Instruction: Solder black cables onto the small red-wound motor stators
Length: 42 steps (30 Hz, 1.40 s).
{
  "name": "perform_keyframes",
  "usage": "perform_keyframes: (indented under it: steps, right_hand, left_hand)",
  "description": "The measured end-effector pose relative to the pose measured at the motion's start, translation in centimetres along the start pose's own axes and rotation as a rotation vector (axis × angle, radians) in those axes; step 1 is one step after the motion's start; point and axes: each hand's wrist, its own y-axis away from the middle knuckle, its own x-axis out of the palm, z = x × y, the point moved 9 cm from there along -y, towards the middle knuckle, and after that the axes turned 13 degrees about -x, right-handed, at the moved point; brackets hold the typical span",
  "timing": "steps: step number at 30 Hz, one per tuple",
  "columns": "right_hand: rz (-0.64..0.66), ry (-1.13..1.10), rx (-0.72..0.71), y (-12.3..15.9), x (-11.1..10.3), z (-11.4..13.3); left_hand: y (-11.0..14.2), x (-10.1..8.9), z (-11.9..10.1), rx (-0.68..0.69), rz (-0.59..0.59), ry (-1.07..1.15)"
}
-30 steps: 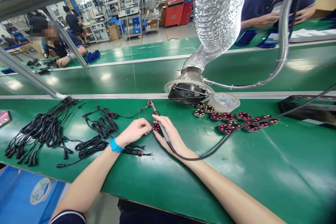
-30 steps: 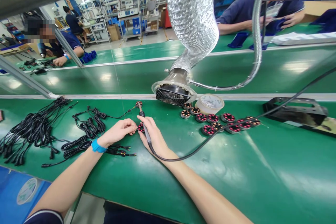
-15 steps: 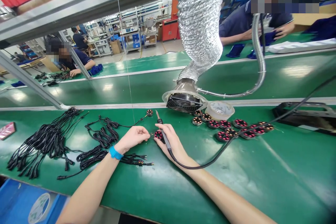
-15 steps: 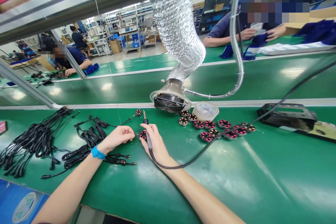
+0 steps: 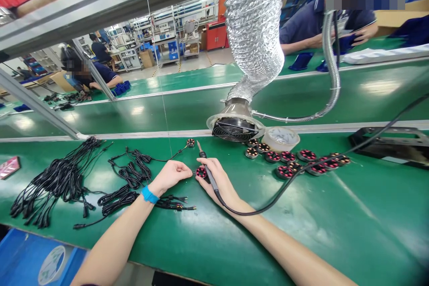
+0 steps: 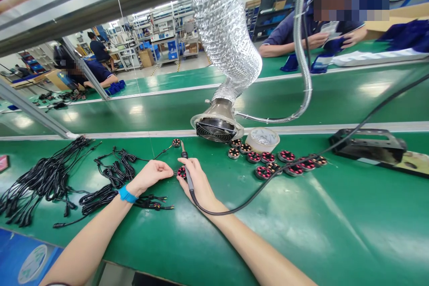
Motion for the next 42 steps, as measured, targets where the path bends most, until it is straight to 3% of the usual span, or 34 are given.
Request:
perform_keyframes:
  steps: [17, 33, 42]
  right_hand:
    - [-0.004, 0.029, -0.008, 0.0, -0.2, -0.1]
    - [-0.002, 0.016, -0.011, 0.0, -0.2, 0.3]
    - [-0.003, 0.052, -0.19, -0.7, -0.3, 2.5]
  left_hand:
    - [0.5, 0.3, -0.1, -0.075, 0.062, 0.0]
    - [-0.1, 0.4, 0.3, -0.004, 0.009, 0.015]
    - [0.0, 0.7, -0.1, 0.056, 0.02, -0.026]
